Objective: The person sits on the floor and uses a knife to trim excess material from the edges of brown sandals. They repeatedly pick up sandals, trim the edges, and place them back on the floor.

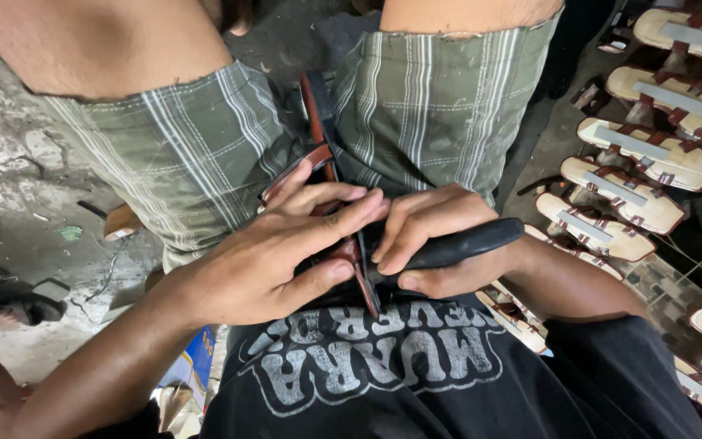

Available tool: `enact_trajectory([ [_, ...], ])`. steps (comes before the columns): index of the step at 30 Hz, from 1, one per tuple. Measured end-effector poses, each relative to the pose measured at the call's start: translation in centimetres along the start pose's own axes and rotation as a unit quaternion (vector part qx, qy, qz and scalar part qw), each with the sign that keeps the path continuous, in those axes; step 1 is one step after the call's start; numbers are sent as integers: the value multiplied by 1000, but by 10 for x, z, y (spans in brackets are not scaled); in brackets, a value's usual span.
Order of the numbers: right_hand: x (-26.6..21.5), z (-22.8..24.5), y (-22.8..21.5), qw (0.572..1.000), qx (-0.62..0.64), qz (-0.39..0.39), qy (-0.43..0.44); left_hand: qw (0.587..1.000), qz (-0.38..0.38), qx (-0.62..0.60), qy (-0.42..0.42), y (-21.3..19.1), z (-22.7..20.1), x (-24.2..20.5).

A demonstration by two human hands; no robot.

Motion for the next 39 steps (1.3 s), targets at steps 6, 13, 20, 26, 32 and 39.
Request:
enact_trajectory([
  [6,-13,-15,3,1000,8,-13,20,999,-9,-31,17,2,6,-4],
  [13,-13,-10,0,999,10,-17,46,998,-59,-27,-7,3,-3,6],
  [20,-8,44,-20,914,-388,-116,-12,979,-184,75,-42,-25,-26,24],
  [26,-35,36,0,827,-531,-161,-96,934,-352,-49,-34,-54,-16,24],
  [32,-45,13,7,909,-391,-103,-100,983,-107,-148,-31,-45,15,46],
  [39,-54,5,-16,983,-120,-141,12,992,-89,-45,-76,-34,8,50],
])
Point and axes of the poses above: each hand's wrist, its own x-axis towards the middle knuckle, its own y-axis out of the palm, z = x × y, the point moved 6 cm from there along x, towards the middle knuckle, and after that the axes turned 14 degrees about -y, right-handed, at the moved point
